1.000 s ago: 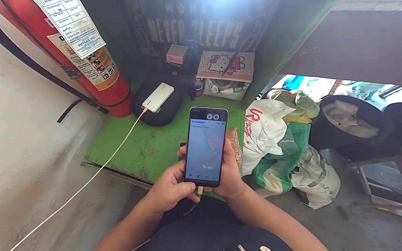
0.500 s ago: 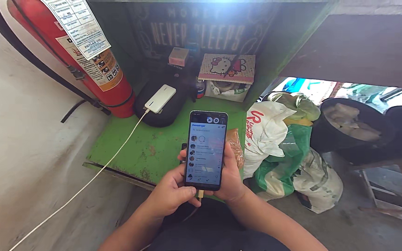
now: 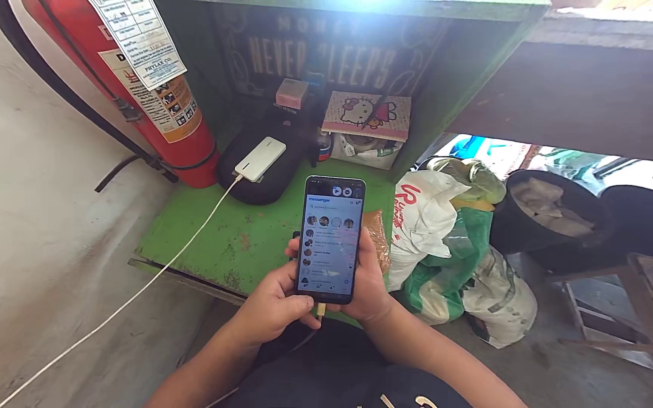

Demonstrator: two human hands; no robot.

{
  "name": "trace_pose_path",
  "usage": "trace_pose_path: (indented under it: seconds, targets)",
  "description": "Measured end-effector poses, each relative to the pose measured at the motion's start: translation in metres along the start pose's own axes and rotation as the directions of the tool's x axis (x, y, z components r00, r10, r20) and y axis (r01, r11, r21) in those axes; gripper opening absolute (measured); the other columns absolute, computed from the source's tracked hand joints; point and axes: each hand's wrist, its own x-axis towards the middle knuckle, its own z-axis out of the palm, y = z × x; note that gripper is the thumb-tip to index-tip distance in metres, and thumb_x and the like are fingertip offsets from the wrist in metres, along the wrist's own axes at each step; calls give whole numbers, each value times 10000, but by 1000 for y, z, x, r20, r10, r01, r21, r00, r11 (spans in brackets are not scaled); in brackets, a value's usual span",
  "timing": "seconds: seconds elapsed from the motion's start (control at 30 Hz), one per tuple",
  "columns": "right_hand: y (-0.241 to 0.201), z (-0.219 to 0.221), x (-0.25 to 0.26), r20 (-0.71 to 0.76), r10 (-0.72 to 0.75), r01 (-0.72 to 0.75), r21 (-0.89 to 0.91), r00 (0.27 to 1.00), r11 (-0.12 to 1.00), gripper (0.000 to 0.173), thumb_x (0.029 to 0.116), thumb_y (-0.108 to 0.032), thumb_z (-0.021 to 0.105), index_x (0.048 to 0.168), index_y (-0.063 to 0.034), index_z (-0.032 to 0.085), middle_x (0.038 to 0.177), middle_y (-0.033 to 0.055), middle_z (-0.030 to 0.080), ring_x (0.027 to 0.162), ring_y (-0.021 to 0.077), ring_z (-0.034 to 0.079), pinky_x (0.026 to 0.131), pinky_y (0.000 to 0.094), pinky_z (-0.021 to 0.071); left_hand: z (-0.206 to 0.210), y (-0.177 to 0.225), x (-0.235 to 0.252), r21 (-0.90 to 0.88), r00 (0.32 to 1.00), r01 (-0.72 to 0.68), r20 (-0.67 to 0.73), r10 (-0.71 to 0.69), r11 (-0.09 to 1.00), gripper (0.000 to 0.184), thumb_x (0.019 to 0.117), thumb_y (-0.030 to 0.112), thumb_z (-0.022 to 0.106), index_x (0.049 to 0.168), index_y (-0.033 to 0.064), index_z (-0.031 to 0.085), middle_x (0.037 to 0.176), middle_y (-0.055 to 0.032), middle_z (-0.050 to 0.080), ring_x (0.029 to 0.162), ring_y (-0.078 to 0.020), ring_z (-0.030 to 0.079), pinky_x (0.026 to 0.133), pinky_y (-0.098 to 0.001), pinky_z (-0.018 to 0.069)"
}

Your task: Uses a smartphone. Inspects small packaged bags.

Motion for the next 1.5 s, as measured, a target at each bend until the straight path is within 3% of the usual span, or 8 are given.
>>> trace_pose_path:
  seconds: [0.4,0.53,0.63,0.9,1.0,1.17,1.3,1.5]
  targets:
    - [0,-2,0,-10,-39,39,-3,999,999,735,934,-728,477,1382,-161,613,1376,162,625,1188,256,660,855,362,600,-2,0,5,-7,1000,11,23,-11,1000,340,979,22,569,1317,60,567,1225,-106,710,1052,-202,730,712,-319,644]
    - [1,-3,0,-14,-61,61,-31,998,998,758,925,-750,466,1357,-149,625,1367,168,631,1091,236,698,734,314,606,-2,1,5,14,1000,21,13,-22,1000,337,966,24,586,1301,59,567,1218,-108,709,1056,-211,730,701,-324,646]
    - [1,-4,-1,-4,-66,65,-34,998,997,753,928,-744,470,1369,-152,614,1371,164,625,1163,247,667,844,353,596,-3,0,5,12,1000,25,17,-25,1000,339,965,15,581,1301,59,563,1218,-105,709,1053,-210,731,704,-328,648]
    - [2,-5,-3,-50,-89,87,-48,995,995,734,913,-742,506,1358,-169,618,1332,160,651,1171,248,666,892,372,586,-3,0,6,-2,999,41,13,-41,999,332,960,10,577,1289,48,568,1200,-102,717,1034,-208,736,700,-333,648]
    - [4,-2,-2,-116,-138,116,-172,984,978,741,912,-771,462,1356,-197,614,1325,132,661,1178,223,663,923,364,576,1,0,7,87,996,50,-82,-42,995,367,961,70,620,1308,31,509,1177,-106,716,976,-203,744,672,-312,638]
    - [13,11,5,-298,-281,144,-409,912,901,769,928,-779,393,1394,-184,535,1308,95,673,1173,203,663,991,382,551,13,-7,17,471,935,98,-345,81,877,785,834,244,827,1419,-43,390,1217,-114,679,1096,-170,703,926,-346,626]
    - [15,9,6,-303,-312,146,-465,900,873,789,922,-784,399,1394,-164,527,1297,96,677,1173,201,663,997,385,549,10,-11,21,520,924,119,-369,97,846,720,839,237,831,1380,-25,435,1198,-103,684,1089,-157,701,938,-333,616]
    - [12,1,3,-301,-255,145,-343,919,928,753,912,-784,428,1377,-205,560,1297,112,675,1147,223,676,947,388,572,6,-7,16,431,950,108,-312,35,896,517,921,86,681,1372,-25,455,1190,-106,688,1044,-158,706,887,-319,614]
